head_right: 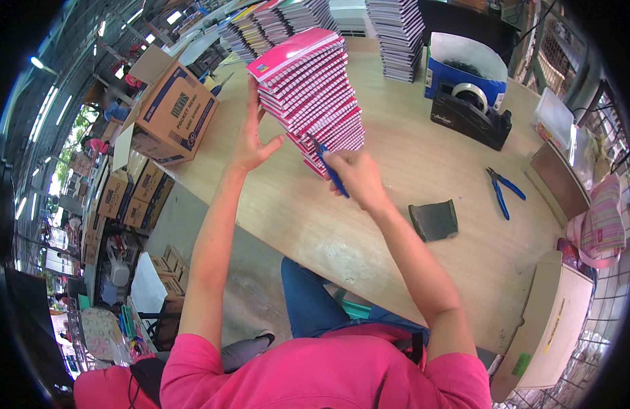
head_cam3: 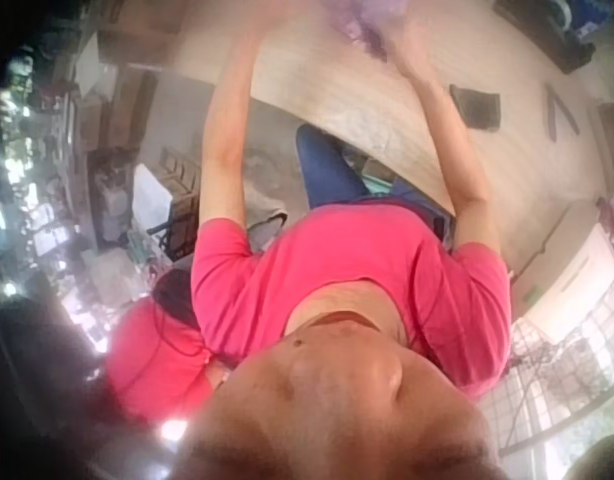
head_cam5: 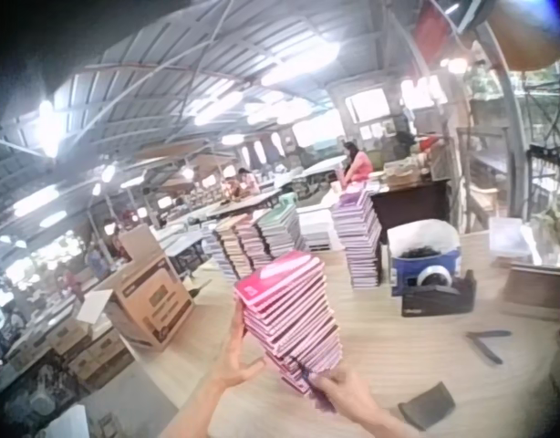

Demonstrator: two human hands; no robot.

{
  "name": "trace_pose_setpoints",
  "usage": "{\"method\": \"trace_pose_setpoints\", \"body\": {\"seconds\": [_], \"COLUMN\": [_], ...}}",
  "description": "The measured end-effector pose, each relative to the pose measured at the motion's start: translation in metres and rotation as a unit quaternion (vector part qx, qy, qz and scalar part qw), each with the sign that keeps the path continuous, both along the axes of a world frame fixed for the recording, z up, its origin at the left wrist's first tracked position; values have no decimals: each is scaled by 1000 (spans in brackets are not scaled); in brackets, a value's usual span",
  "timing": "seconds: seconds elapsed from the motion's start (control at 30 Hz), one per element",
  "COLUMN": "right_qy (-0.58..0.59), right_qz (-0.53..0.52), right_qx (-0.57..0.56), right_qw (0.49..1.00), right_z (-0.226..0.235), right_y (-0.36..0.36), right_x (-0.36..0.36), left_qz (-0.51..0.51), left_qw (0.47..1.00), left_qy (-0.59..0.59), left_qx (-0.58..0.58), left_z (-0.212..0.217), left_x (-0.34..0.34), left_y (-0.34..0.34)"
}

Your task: The person trims wire binding from a stack of notebooks using pliers, then organizes several notebooks of different colors into a group and wraps them in a silver foil sheet using tape.

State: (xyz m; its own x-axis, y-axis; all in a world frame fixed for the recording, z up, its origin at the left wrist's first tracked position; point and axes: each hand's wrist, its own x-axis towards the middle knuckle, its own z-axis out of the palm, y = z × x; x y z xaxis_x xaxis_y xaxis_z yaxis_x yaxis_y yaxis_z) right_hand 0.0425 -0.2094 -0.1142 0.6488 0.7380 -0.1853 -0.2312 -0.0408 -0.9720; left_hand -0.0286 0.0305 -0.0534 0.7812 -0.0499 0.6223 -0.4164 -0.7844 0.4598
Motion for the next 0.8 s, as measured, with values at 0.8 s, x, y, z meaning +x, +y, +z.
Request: {"method": "trace_pose_setpoints", "body": {"seconds": [0.8], "right_qy": [-47], "right_qz": [44], "right_qx": [-82], "right_qw": [994], "right_z": [8], "right_y": [7], "right_x": [-5], "left_qz": [-4], "left_qw": [1000], "left_qy": [-13], "left_qx": [-8], "left_z": [0], "left_x": [-2], "left_y": [-1]}}
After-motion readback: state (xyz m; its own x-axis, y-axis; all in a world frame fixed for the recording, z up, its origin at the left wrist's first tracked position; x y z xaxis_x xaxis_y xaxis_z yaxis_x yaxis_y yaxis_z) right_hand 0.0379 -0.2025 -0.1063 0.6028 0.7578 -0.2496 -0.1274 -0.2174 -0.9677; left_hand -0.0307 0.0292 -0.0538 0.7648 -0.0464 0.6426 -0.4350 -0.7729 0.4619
